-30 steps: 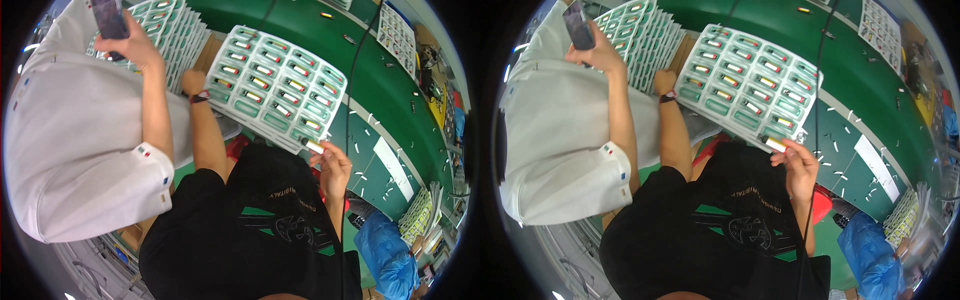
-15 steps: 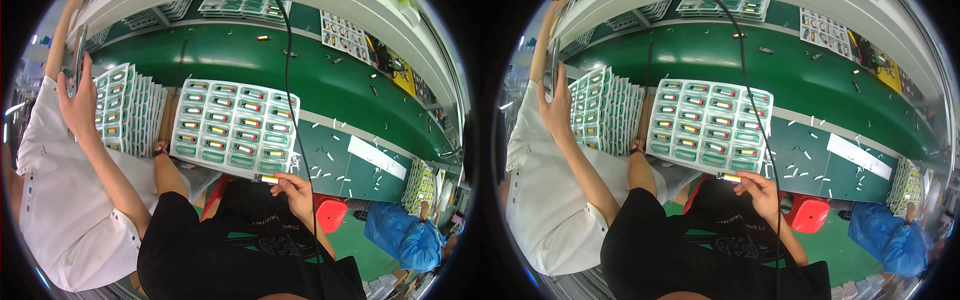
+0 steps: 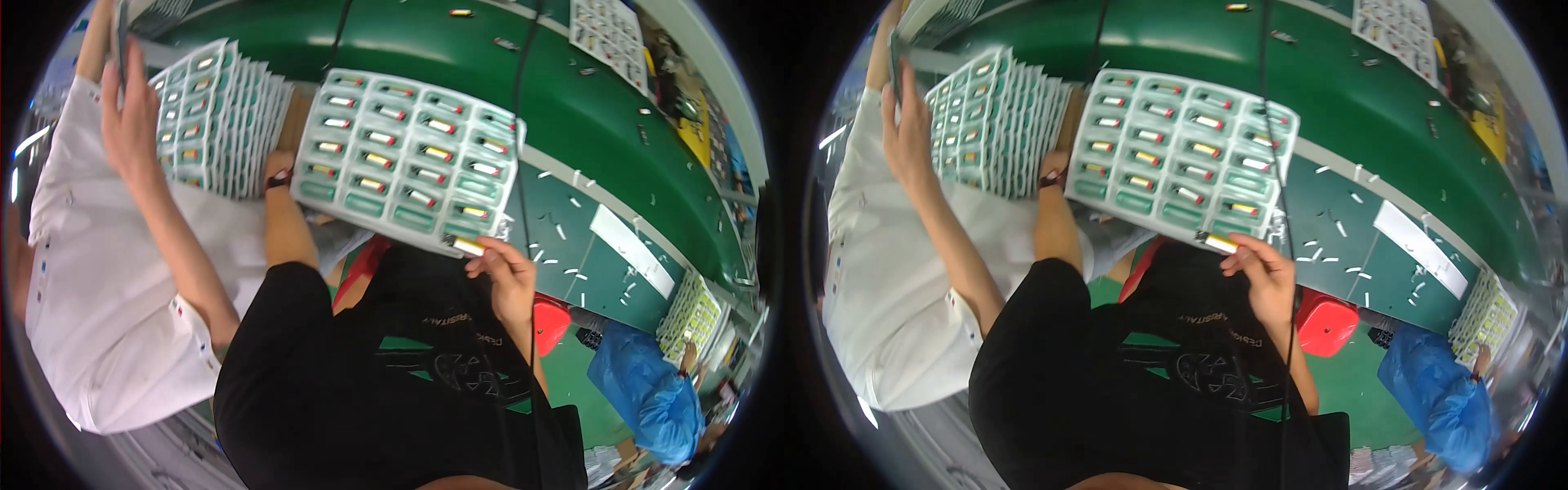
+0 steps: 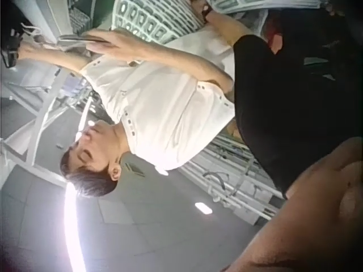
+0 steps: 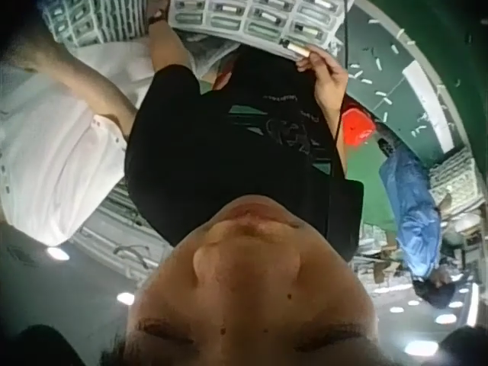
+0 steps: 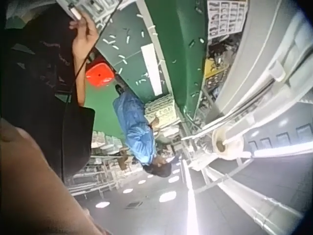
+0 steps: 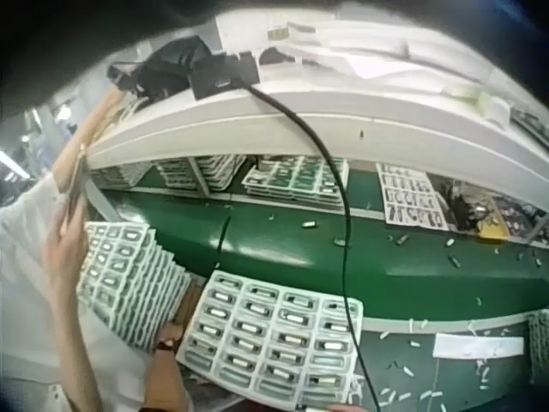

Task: The person assembles electronic components by hand, placing batteries into green plastic cases and then attaching black back covers to them.

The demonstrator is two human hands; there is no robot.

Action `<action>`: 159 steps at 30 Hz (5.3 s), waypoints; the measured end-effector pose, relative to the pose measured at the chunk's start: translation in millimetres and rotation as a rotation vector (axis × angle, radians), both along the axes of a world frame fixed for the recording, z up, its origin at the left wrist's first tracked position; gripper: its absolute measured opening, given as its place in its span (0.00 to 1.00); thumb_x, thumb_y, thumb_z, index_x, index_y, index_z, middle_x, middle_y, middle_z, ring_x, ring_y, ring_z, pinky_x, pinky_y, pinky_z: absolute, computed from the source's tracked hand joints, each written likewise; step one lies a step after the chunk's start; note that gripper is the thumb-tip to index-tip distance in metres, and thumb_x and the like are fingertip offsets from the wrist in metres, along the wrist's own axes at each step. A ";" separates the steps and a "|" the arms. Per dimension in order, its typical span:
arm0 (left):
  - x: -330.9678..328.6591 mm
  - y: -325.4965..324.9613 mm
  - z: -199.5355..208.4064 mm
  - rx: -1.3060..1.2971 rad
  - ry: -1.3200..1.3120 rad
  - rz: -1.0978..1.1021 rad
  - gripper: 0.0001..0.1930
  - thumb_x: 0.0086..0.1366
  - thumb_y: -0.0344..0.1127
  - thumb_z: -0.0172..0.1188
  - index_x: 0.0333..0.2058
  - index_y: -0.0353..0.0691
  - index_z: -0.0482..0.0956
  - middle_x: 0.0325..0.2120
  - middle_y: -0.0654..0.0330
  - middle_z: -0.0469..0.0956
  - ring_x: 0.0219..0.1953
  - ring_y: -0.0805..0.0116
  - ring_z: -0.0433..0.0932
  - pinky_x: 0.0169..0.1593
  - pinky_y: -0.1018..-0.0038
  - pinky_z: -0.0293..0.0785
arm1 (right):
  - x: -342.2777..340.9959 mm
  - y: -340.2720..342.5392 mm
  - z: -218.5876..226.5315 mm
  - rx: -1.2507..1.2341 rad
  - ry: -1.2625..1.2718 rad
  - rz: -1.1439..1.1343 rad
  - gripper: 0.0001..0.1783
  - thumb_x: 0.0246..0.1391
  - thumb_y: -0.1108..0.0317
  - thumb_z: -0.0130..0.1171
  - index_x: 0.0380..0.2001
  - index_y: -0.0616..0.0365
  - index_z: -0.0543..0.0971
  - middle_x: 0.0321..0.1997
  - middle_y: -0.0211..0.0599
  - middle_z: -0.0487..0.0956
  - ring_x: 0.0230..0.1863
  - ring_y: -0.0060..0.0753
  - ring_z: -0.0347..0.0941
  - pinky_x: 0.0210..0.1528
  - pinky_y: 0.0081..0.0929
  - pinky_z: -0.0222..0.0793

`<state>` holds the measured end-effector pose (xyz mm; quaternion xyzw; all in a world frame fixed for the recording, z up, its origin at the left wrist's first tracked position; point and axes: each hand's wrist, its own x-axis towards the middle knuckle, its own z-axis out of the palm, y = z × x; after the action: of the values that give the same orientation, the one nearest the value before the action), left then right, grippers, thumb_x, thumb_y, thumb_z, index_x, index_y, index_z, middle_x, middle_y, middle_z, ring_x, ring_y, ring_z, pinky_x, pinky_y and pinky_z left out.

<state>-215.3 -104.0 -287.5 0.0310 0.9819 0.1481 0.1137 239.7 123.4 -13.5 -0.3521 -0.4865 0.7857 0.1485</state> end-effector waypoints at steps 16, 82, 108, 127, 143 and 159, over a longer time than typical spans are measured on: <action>161.3 24.8 174.1 0.066 0.248 -0.821 0.12 0.45 0.19 0.53 0.28 0.44 0.78 0.29 0.59 0.74 0.39 0.56 0.72 0.42 0.64 0.71 | 7.5 3.0 -4.4 0.001 0.152 0.035 0.13 0.60 0.73 0.48 0.44 0.69 0.75 0.33 0.47 0.79 0.30 0.29 0.75 0.34 0.24 0.72; 313.9 144.3 301.7 1.541 -0.627 -0.647 0.18 0.51 0.11 0.59 0.42 0.29 0.71 0.45 0.46 0.72 0.45 0.66 0.76 0.38 0.81 0.75 | -16.1 9.7 55.0 0.586 -0.102 -0.379 0.18 0.44 0.72 0.67 0.39 0.65 0.75 0.36 0.38 0.75 0.27 0.22 0.73 0.25 0.19 0.70; 308.6 110.0 278.4 0.826 -0.808 -0.766 0.12 0.60 0.27 0.58 0.43 0.32 0.75 0.31 0.56 0.80 0.31 0.74 0.80 0.32 0.80 0.74 | 9.9 16.6 7.3 0.346 -0.204 0.357 0.11 0.52 0.73 0.58 0.40 0.63 0.77 0.23 0.35 0.77 0.21 0.20 0.72 0.24 0.21 0.68; 233.2 71.4 242.1 0.420 -0.358 -0.987 0.12 0.57 0.27 0.59 0.41 0.39 0.80 0.29 0.57 0.72 0.30 0.69 0.76 0.33 0.75 0.74 | -59.5 -25.4 -71.0 0.782 -0.077 0.394 0.17 0.52 0.67 0.58 0.44 0.64 0.75 0.37 0.45 0.76 0.30 0.36 0.75 0.34 0.31 0.70; 145.6 0.0 167.0 0.087 0.174 -0.474 0.09 0.48 0.23 0.58 0.30 0.37 0.83 0.29 0.48 0.74 0.36 0.50 0.74 0.41 0.62 0.71 | -300.6 229.9 -157.4 1.379 -0.379 0.451 0.18 0.51 0.71 0.49 0.47 0.52 0.76 0.47 0.44 0.73 0.49 0.48 0.69 0.54 0.39 0.65; 173.1 3.4 156.3 -0.094 0.324 -0.323 0.14 0.48 0.24 0.52 0.31 0.44 0.83 0.35 0.57 0.71 0.42 0.58 0.72 0.44 0.69 0.71 | -392.2 271.7 -206.1 1.444 -0.488 0.626 0.14 0.48 0.69 0.53 0.38 0.64 0.69 0.34 0.60 0.77 0.39 0.58 0.75 0.41 0.49 0.71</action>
<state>-42.2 -100.6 -131.2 0.2059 0.9754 0.0750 -0.0218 -152.4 395.1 -219.6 -0.1790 -0.9661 0.1859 0.0024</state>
